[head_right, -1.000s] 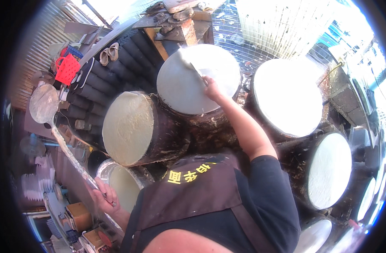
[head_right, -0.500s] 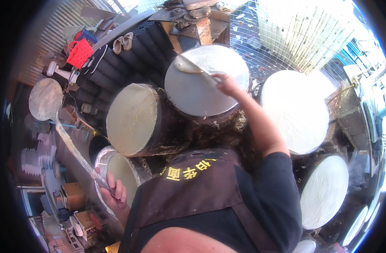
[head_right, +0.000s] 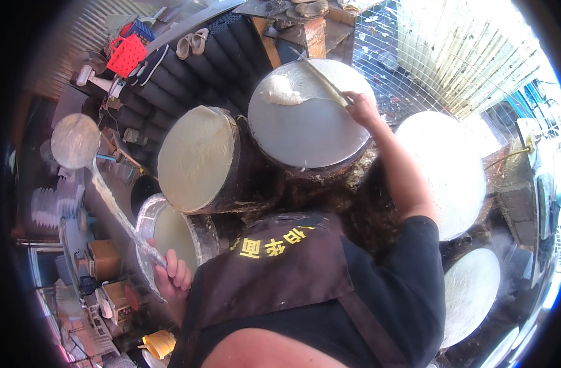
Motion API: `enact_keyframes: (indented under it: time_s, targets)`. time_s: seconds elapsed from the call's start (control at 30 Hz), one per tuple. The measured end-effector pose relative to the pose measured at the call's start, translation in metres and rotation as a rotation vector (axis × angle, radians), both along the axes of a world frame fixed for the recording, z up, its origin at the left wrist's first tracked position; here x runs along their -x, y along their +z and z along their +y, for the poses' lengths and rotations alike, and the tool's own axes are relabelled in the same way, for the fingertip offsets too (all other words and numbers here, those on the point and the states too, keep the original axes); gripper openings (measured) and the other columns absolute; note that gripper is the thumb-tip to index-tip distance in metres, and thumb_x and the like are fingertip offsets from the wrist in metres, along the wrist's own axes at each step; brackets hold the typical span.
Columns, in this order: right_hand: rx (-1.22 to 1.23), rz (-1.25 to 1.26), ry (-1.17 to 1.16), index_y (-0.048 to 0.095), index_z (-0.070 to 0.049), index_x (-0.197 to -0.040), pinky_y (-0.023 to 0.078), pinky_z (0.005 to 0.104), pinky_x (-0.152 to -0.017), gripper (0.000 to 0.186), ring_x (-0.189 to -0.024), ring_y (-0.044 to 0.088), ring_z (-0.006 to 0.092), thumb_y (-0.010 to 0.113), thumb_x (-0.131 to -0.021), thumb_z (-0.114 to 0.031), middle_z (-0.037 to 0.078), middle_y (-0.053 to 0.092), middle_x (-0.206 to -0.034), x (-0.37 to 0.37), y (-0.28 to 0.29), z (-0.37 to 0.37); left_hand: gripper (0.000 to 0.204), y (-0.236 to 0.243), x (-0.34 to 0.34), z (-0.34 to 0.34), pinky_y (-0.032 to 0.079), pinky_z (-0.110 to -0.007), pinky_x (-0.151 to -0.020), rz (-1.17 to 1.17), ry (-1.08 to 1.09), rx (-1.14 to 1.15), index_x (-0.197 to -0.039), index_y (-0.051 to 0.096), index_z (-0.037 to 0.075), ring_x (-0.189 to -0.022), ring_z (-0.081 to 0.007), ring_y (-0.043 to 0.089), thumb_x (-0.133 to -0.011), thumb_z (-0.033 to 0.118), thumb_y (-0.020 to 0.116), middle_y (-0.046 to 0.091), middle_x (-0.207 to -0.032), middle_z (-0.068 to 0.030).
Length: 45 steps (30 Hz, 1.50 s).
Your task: The person ladles batter onto several hot round griddles, spreads it into thin circles, and flips the pancakes as they cook. Finished pancakes are removed and stacked on a nearby tray.
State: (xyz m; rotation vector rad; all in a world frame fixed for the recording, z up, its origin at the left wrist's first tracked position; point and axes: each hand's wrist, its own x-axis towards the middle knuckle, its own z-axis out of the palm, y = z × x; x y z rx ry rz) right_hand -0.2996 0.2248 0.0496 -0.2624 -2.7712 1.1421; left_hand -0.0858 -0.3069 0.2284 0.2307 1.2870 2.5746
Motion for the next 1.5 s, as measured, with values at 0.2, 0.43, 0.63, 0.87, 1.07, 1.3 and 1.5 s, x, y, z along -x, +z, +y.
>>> enact_keyframes:
  time_s: [0.2, 0.43, 0.63, 0.87, 1.07, 1.3, 1.5]
  targets:
    - [-0.044, 0.004, 0.365, 0.065, -0.014, -0.118, 0.055, 0.0359, -0.069, 0.041, -0.077, 0.066, 0.0244, 0.061, -0.08, -0.001, 0.016, 0.065, -0.099, -0.008, 0.019, -0.025, 0.062, -0.002, -0.001, 0.006, 0.036, -0.022, -0.036, 0.043, 0.021, 0.029, -0.147, 0.024, 0.019, -0.047, -0.01, 0.037, -0.096, 0.027, 0.058, 0.039, -0.071, -0.0023]
    - [-0.183, -0.029, 0.102, 0.067, -0.016, -0.114, 0.054, 0.0375, -0.077, 0.031, -0.088, 0.066, 0.0259, 0.059, -0.086, -0.005, 0.018, 0.066, -0.104, 0.017, 0.008, -0.007, 0.062, 0.004, 0.006, 0.023, 0.034, -0.02, -0.034, 0.008, 0.021, -0.022, -0.147, 0.025, 0.018, -0.045, -0.0081, 0.034, -0.095, 0.03, 0.059, 0.037, -0.067, -0.0003]
    - [-0.005, 0.009, 0.442, 0.068, -0.011, -0.109, 0.055, 0.0373, -0.084, 0.032, -0.09, 0.065, 0.0247, 0.062, -0.081, 0.003, 0.013, 0.069, -0.099, -0.013, 0.021, -0.002, 0.061, 0.001, -0.002, 0.027, 0.033, -0.02, -0.033, -0.013, 0.088, -0.026, -0.146, 0.027, 0.019, -0.044, -0.0077, 0.033, -0.095, 0.03, 0.058, 0.036, -0.066, 0.0002]
    - [-0.039, 0.031, 0.446, 0.069, -0.011, -0.107, 0.053, 0.0382, -0.084, 0.031, -0.096, 0.064, 0.0259, 0.059, -0.081, 0.003, 0.011, 0.068, -0.1, -0.002, 0.016, -0.012, 0.055, 0.003, 0.004, 0.034, 0.035, -0.019, -0.036, 0.074, -0.035, -0.032, -0.147, 0.022, 0.017, -0.045, -0.0062, 0.033, -0.1, 0.031, 0.046, 0.036, -0.069, 0.0005]
    - [-0.149, 0.015, 0.411, 0.07, -0.01, -0.102, 0.054, 0.0353, -0.078, 0.027, -0.091, 0.066, 0.0233, 0.062, -0.079, 0.004, 0.009, 0.068, -0.098, -0.013, 0.019, 0.031, 0.057, 0.003, -0.004, 0.038, 0.036, -0.019, -0.035, 0.031, -0.011, -0.022, -0.147, 0.022, 0.015, -0.046, -0.0057, 0.034, -0.1, 0.032, 0.048, 0.036, -0.068, 0.0009]
    - [-0.175, -0.018, 0.469, 0.07, -0.01, -0.1, 0.051, 0.0368, -0.084, 0.023, -0.094, 0.064, 0.0252, 0.062, -0.081, 0.002, 0.008, 0.068, -0.096, -0.029, 0.025, 0.029, 0.062, 0.004, -0.015, 0.035, 0.035, -0.021, -0.032, -0.05, 0.029, 0.009, -0.148, 0.023, 0.019, -0.042, -0.0077, 0.035, -0.096, 0.033, 0.055, 0.038, -0.064, -0.001]
    - [-0.294, -0.005, 0.311, 0.07, -0.014, -0.102, 0.047, 0.0399, -0.086, 0.028, -0.096, 0.061, 0.0278, 0.063, -0.078, -0.001, 0.008, 0.066, -0.099, -0.031, -0.002, 0.065, 0.06, 0.013, -0.015, 0.054, 0.031, -0.019, -0.034, -0.078, -0.045, 0.023, -0.148, 0.022, 0.017, -0.045, -0.0052, 0.032, -0.098, 0.034, 0.05, 0.037, -0.066, 0.0006]
